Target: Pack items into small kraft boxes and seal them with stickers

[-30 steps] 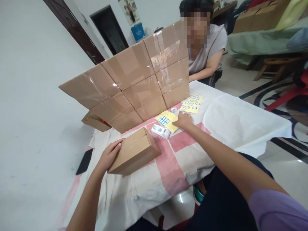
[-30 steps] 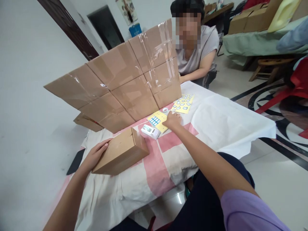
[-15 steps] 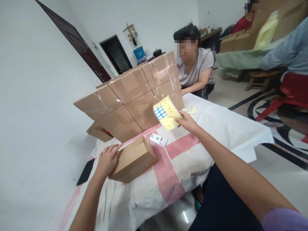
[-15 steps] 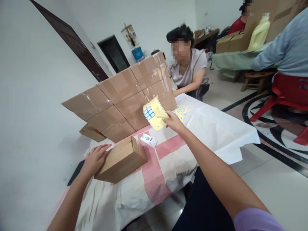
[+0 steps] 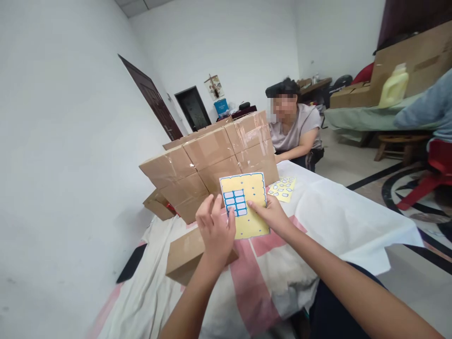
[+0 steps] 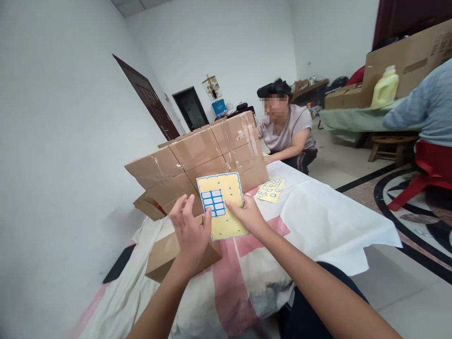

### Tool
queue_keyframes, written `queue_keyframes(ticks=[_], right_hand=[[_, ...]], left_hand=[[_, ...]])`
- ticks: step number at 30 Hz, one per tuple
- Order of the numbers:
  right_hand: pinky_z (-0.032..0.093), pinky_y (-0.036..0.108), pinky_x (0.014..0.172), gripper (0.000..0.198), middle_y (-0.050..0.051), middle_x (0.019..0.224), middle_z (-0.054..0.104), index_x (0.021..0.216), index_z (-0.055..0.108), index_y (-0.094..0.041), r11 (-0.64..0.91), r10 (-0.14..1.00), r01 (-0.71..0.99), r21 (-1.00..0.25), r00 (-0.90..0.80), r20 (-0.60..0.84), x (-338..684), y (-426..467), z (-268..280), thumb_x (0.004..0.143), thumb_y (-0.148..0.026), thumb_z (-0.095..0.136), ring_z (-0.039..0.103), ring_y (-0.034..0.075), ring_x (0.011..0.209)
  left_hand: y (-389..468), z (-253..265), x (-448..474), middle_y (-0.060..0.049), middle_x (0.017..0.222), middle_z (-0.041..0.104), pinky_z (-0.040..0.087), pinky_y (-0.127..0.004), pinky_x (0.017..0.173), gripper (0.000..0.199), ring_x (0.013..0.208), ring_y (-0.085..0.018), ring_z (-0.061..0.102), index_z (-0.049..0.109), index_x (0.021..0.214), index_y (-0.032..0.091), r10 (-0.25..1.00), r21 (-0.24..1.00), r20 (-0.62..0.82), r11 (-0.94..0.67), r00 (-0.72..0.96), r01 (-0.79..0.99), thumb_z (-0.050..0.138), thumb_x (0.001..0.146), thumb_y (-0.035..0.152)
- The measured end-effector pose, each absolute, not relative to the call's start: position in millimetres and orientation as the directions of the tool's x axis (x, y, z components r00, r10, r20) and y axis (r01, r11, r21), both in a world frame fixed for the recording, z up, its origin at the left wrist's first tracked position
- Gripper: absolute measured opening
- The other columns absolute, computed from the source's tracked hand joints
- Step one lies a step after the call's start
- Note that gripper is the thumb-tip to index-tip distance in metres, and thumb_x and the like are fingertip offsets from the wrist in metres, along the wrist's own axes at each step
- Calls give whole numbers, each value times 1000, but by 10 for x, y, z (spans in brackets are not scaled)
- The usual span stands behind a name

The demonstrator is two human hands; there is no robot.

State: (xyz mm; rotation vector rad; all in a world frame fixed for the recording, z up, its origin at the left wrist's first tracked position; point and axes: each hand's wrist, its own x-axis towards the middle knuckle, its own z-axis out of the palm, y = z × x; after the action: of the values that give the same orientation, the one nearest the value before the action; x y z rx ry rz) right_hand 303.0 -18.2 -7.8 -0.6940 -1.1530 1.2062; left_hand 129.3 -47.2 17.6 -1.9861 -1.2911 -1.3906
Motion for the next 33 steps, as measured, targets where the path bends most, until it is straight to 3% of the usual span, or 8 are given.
queue_keyframes(ticks=[3,8,11,14,17,22,33], right_hand=[[60,38,73,46,12,101,78,99,75,-14,308,940,-297,-904,-54,338,3042,-218,-49,74,-52,79,74,29,86],[55,32,65,28,6,81,75,82,74,-15,343,898,-234,-910,-204,391,3084,-298,25,79,-43,70,69,23,75],[56,36,80,23,5,93,75,91,73,-18,323,890,-325,-889,-216,402,3064,-315,36,78,-37,67,70,25,88],[55,39,87,30,7,103,75,103,72,-20,281,912,-358,-890,-188,364,3040,-307,19,78,-36,66,69,26,96],[54,38,86,31,7,101,74,104,71,-20,262,921,-350,-899,-187,341,3039,-299,-8,79,-37,65,69,26,94],[52,34,81,22,3,80,68,89,69,-20,303,900,-300,-905,-223,375,3041,-305,-54,83,-39,59,62,21,80],[36,25,58,26,-3,66,51,71,54,-19,469,838,-111,-876,-256,481,3046,-287,-157,93,-34,52,43,13,60]], left_hand=[[-482,125,1340,-16,138,53,32,-56,115,43,134,-34,45,57,130,24,499,170,861,-468,100,867,62,91,40],[-444,206,1478,-12,159,35,35,-49,119,52,146,-28,37,45,144,27,711,488,700,-552,75,676,55,95,45],[-425,183,1538,-9,158,41,34,-45,122,54,147,-24,37,43,145,28,758,573,643,-575,114,584,56,95,44],[-430,142,1550,-9,154,47,40,-44,119,55,144,-25,43,42,148,28,785,626,604,-573,136,530,55,96,43],[-443,127,1529,-9,155,47,41,-45,118,57,143,-26,44,39,150,28,784,612,596,-584,173,533,53,96,43],[-451,119,1501,-6,160,39,30,-47,124,60,152,-24,28,30,156,29,734,462,615,-633,289,622,46,99,36],[-418,75,1492,-3,153,50,32,-52,120,49,149,-23,35,44,150,31,740,426,630,-581,234,693,28,103,31]])
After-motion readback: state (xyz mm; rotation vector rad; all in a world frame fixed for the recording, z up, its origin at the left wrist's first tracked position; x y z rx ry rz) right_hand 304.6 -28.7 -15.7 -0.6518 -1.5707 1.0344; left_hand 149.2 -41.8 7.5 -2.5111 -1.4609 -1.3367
